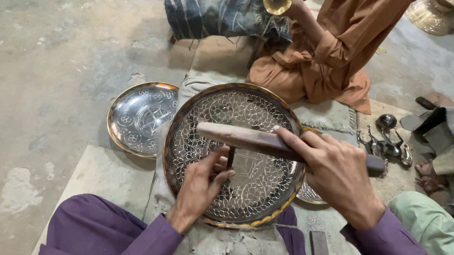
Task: The person sits cross-legged on the workshop floor and decorates a large brass tray, holding a small punch against the tray's engraved surface and striking it with a wooden mallet, repositioning the punch repeatedly across the pattern. Other workers shape brass vessels nearby.
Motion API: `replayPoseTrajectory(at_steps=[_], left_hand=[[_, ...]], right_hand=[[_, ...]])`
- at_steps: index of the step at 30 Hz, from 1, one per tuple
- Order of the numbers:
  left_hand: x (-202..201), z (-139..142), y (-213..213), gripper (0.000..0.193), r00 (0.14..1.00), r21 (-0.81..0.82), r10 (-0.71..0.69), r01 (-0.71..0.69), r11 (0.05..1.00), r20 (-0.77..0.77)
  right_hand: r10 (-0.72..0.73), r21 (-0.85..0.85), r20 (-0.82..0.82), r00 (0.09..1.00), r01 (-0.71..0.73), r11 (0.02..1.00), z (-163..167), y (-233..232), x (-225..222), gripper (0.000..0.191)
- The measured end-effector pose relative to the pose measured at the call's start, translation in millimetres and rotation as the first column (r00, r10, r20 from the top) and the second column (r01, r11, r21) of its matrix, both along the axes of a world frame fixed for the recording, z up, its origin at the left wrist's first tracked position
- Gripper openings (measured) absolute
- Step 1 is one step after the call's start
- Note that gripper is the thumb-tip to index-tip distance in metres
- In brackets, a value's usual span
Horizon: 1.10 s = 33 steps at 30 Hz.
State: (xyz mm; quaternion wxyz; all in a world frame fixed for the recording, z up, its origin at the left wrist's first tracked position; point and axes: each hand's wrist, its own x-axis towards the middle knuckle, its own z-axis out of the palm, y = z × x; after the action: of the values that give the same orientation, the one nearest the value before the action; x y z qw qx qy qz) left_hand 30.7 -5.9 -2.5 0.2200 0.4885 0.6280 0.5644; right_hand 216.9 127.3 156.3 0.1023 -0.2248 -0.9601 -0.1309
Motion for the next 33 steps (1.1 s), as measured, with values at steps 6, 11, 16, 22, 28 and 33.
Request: replayPoseTrajectory(at_steps=[6,11,16,22,28,33], left_hand=[[-7.4,-4.6,5.9,0.050,0.991,0.024,-0.065,0.068,0.997,-0.115],[-10.8,-5.9,24.7,0.045,0.993,-0.030,-0.095,0.093,0.995,-0.063],[-12.8,0.1,28.2,0.048,0.977,-0.014,-0.178,0.178,0.984,-0.121],[-13.8,10.2,26.6,0.052,0.967,-0.051,-0.170,0.163,0.985,-0.189],[-13.0,16.4,22.1,0.054,0.968,-0.026,-0.167,0.165,0.986,-0.187],[-10.7,22.0,21.8,0.052,0.966,-0.013,-0.156,0.157,0.988,-0.205]], right_hand=[[-0.140,-0.028,0.026,0.990,0.141,0.990,-18.5,3.5,33.7,0.078],[-0.320,-0.388,-0.118,0.940,0.253,0.886,-31.3,12.8,55.6,0.076],[-0.135,-0.420,-0.352,0.926,-0.027,0.907,-50.0,9.9,76.3,0.079],[-0.338,-0.614,-0.317,0.886,0.080,0.786,-72.0,10.9,77.7,0.065],[-0.248,-0.456,-0.267,0.931,0.105,0.884,-61.2,12.0,74.2,0.070],[-0.301,-0.586,-0.300,0.905,0.074,0.807,-44.7,10.0,57.9,0.073]])
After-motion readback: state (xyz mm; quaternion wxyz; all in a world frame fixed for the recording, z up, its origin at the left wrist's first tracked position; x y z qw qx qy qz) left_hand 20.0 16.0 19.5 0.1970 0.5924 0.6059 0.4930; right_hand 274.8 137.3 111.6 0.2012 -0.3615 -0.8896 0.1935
